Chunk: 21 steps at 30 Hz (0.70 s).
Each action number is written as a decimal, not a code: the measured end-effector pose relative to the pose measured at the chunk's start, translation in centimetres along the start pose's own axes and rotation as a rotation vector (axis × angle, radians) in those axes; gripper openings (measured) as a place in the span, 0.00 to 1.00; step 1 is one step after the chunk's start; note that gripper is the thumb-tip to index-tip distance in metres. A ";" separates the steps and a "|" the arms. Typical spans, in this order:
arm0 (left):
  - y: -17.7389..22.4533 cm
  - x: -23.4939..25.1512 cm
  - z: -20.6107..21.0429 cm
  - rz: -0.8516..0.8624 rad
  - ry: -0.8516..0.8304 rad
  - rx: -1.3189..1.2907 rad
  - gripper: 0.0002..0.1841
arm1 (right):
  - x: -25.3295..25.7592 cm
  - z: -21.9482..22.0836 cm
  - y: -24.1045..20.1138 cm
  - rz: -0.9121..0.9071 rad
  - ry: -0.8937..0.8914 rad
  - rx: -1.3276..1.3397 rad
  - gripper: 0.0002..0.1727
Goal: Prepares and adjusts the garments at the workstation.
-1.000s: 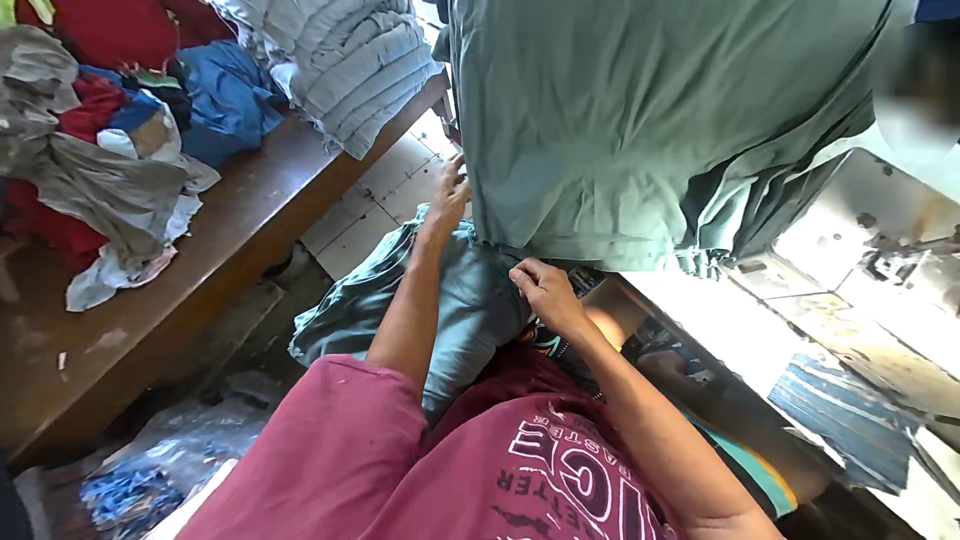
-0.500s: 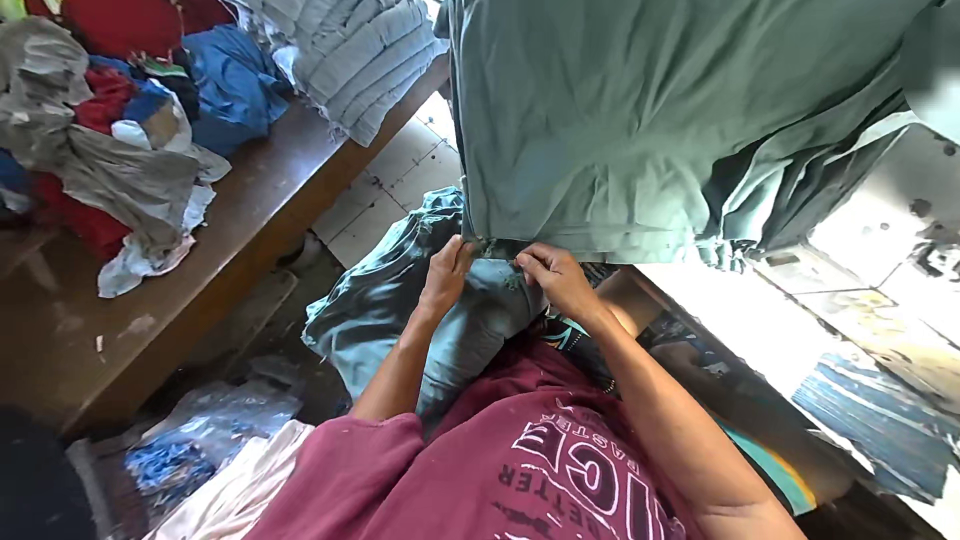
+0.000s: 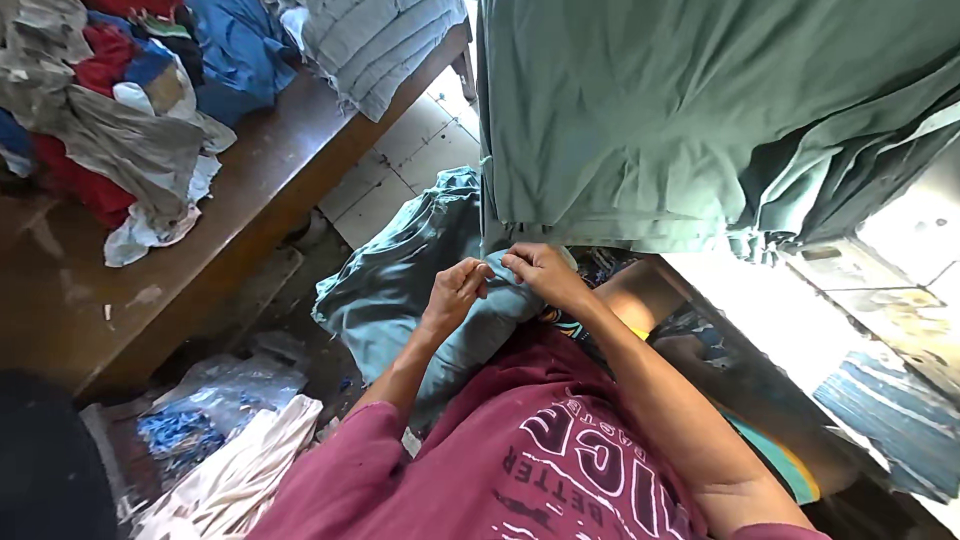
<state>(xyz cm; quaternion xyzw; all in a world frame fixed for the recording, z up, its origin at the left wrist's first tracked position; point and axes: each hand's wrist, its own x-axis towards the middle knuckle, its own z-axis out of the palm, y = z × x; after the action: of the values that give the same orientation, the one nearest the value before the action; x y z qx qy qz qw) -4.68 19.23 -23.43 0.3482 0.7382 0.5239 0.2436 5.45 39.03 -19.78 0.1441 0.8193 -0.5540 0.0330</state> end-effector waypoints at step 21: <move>1.8 4.4 4.0 -0.185 0.116 0.103 0.25 | -2.6 -0.5 1.6 0.071 0.142 -0.082 0.19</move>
<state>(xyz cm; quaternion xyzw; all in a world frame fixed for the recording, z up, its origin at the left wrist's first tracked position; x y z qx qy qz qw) -4.17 25.40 -23.07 0.2600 0.8060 0.4797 0.2295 8.44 39.51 -20.52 0.2107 0.8360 -0.5067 0.0004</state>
